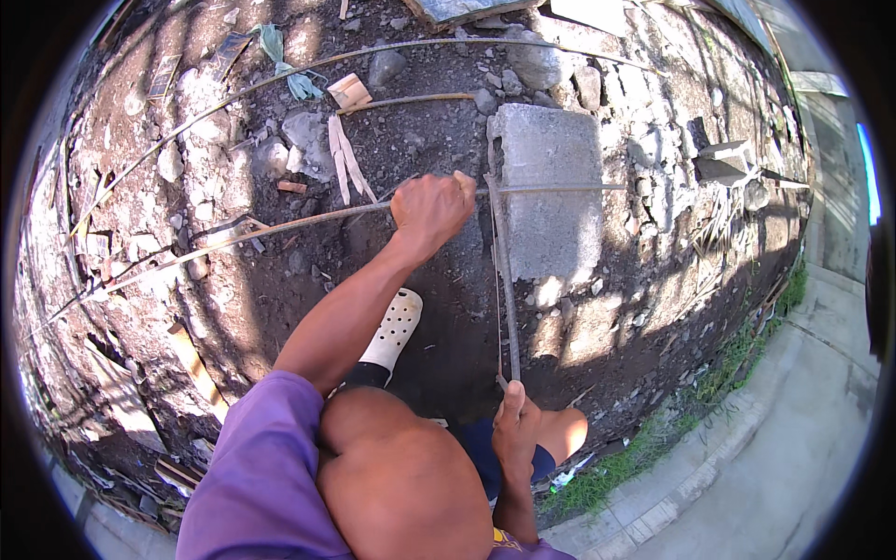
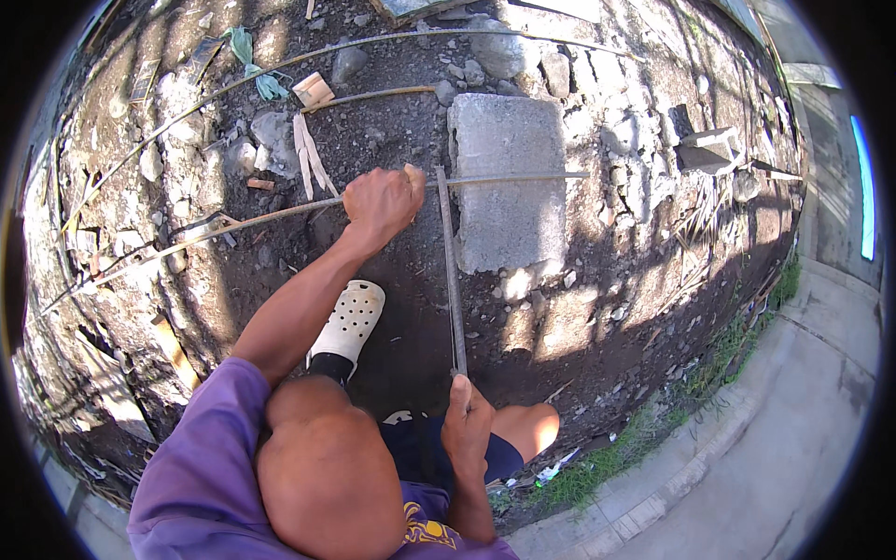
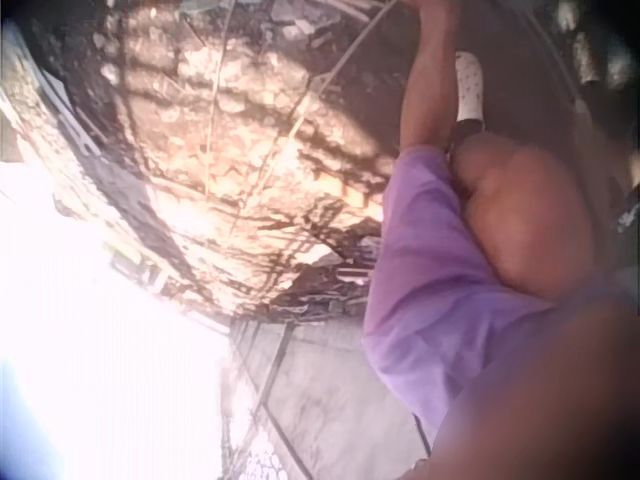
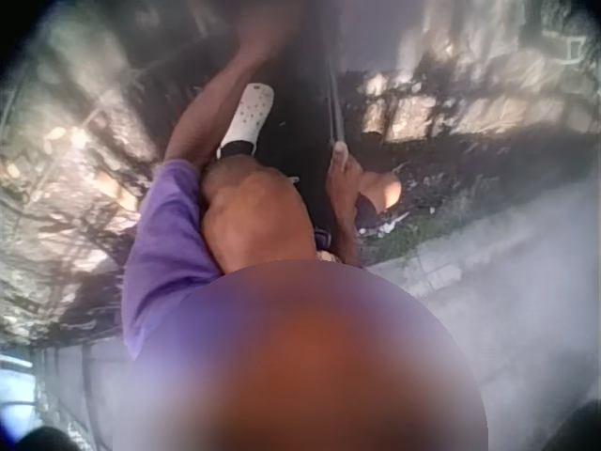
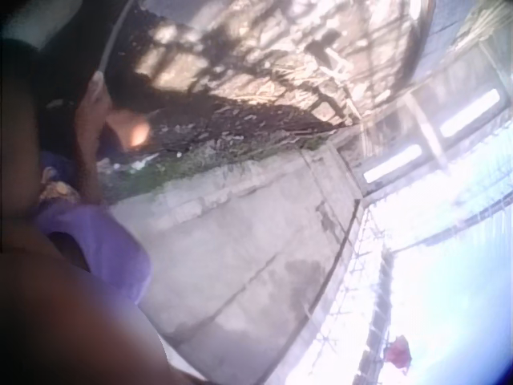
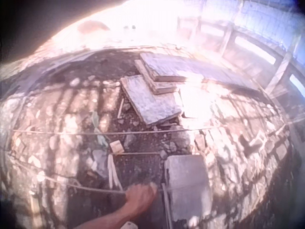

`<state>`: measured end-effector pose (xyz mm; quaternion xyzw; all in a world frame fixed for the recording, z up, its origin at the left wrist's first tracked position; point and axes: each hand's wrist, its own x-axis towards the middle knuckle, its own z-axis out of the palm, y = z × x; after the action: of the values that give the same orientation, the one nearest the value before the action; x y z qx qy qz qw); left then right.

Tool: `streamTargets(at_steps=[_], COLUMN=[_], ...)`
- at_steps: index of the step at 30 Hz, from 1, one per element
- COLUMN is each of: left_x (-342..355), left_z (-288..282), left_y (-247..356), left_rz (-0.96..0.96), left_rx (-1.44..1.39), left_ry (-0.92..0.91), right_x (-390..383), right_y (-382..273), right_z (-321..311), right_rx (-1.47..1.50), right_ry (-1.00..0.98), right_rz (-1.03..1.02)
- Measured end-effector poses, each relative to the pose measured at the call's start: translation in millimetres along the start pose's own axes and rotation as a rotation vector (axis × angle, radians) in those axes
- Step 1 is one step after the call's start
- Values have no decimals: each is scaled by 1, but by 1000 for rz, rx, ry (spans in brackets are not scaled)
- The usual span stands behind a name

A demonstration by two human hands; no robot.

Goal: The person uses a hacksaw to cut a metal rod placed on a concrete block. They repeatedly saw back and forth, repositioning the rod and adjusting their grip as needed. The cut pieces are set aside on the ground.

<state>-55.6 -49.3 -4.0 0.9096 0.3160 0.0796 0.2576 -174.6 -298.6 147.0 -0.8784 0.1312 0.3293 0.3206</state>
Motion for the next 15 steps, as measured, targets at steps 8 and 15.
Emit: streamTargets(at_steps=[8,15], left_x=[-3,-6], left_z=[-6,5], left_y=[5,-3], left_rz=[15,57], left_rx=[-36,-39], left_ry=[-76,45], right_x=[169,11], right_y=[-62,-18], right_z=[64,11], right_rx=[-36,29], right_ry=[107,9], right_rz=[-431,16])
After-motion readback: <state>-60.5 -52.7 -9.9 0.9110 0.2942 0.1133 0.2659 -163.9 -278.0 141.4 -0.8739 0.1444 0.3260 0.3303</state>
